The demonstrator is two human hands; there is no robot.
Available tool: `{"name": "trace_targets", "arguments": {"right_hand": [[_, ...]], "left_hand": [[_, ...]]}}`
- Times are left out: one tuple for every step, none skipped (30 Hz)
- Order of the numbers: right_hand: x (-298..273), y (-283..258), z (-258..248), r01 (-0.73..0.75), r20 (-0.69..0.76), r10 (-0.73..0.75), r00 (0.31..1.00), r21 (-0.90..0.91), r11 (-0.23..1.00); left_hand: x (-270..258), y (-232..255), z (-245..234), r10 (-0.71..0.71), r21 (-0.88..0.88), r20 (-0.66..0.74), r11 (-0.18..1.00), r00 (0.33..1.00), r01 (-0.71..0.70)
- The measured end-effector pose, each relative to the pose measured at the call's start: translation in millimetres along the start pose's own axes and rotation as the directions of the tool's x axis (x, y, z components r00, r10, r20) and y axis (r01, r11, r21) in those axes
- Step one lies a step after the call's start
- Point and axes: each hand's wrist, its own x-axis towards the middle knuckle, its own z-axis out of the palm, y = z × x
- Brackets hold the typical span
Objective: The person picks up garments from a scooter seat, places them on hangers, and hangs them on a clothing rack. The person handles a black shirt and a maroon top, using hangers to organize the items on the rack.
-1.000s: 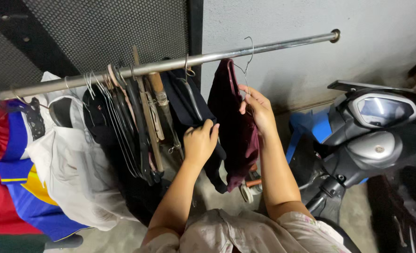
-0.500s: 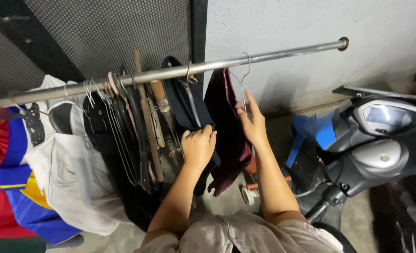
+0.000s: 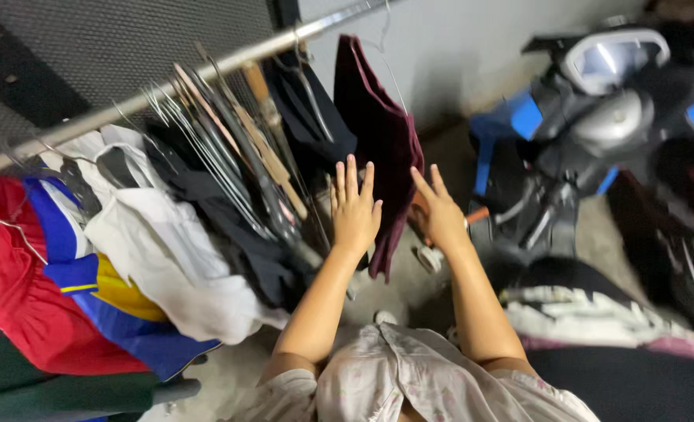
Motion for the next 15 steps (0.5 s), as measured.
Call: {"name": "trace_targets", "arguments": {"right_hand": [[-19, 12, 1, 0.032, -0.052, -0.032, 0.998, 0.008, 0.999], [-43, 25, 2, -0.026, -0.102, 0.027, 0.994, 0.009, 1.0], [-69, 41, 3, -0.084, -0.156, 0.084, 0.984, 0.011, 0.996], [-93, 59, 3, -0.14, -0.209, 0.14, 0.968, 0.016, 0.99], [-119, 80, 3, -0.187, -0.267, 0.171, 0.948, -0.032, 0.982], [-147, 102, 1, -0.236, -0.325, 0.199, 0.925, -0.079, 0.969], [-174, 124, -2, -0.307, -0.366, 0.249, 0.897, -0.109, 0.945], [-201, 145, -5, -0.378, -0.407, 0.296, 0.864, -0.136, 0.916], [-227, 162, -10, -0.444, -0.447, 0.336, 0.829, -0.161, 0.881], [-252, 175, -15, -0.62, -0.436, 0.499, 0.749, -0.194, 0.76], [-274, 188, -22, -0.761, -0.427, 0.64, 0.639, -0.226, 0.608], [-301, 195, -28, -0.822, -0.486, 0.668, 0.564, -0.253, 0.51], [-326, 201, -34, -0.871, -0.543, 0.683, 0.489, -0.273, 0.408], [-347, 207, -43, -0.912, -0.599, 0.689, 0.408, -0.239, 0.333], [-367, 212, -52, -0.944, -0.647, 0.688, 0.329, -0.203, 0.26]], "left_hand": [[-15, 2, -1, 0.022, 0.004, 0.022, 1.0, 1.0, -0.022], [-33, 3, -3, 0.044, 0.008, 0.043, 0.999, 0.998, -0.045], [-47, 5, -4, 0.071, 0.012, 0.061, 0.997, 0.996, -0.072], [-59, 7, -2, 0.091, 0.0, 0.068, 0.996, 0.994, -0.091], [-73, 10, 1, 0.111, -0.016, 0.081, 0.994, 0.991, -0.11], [-87, 13, 4, 0.132, -0.032, 0.093, 0.991, 0.987, -0.129], [-101, 19, 9, 0.166, -0.063, 0.106, 0.985, 0.98, -0.16], [-114, 27, 15, 0.2, -0.095, 0.118, 0.977, 0.973, -0.189], [-125, 37, 19, 0.231, -0.128, 0.127, 0.968, 0.965, -0.215], [-136, 46, 22, 0.272, -0.158, 0.141, 0.955, 0.952, -0.25], [-145, 56, 24, 0.308, -0.186, 0.152, 0.942, 0.939, -0.279], [-153, 65, 25, 0.344, -0.214, 0.162, 0.927, 0.925, -0.307], [-159, 71, 24, 0.364, -0.224, 0.168, 0.919, 0.916, -0.324], [-162, 75, 23, 0.385, -0.234, 0.174, 0.91, 0.906, -0.341], [-166, 79, 23, 0.4, -0.242, 0.182, 0.904, 0.898, -0.353]]}}
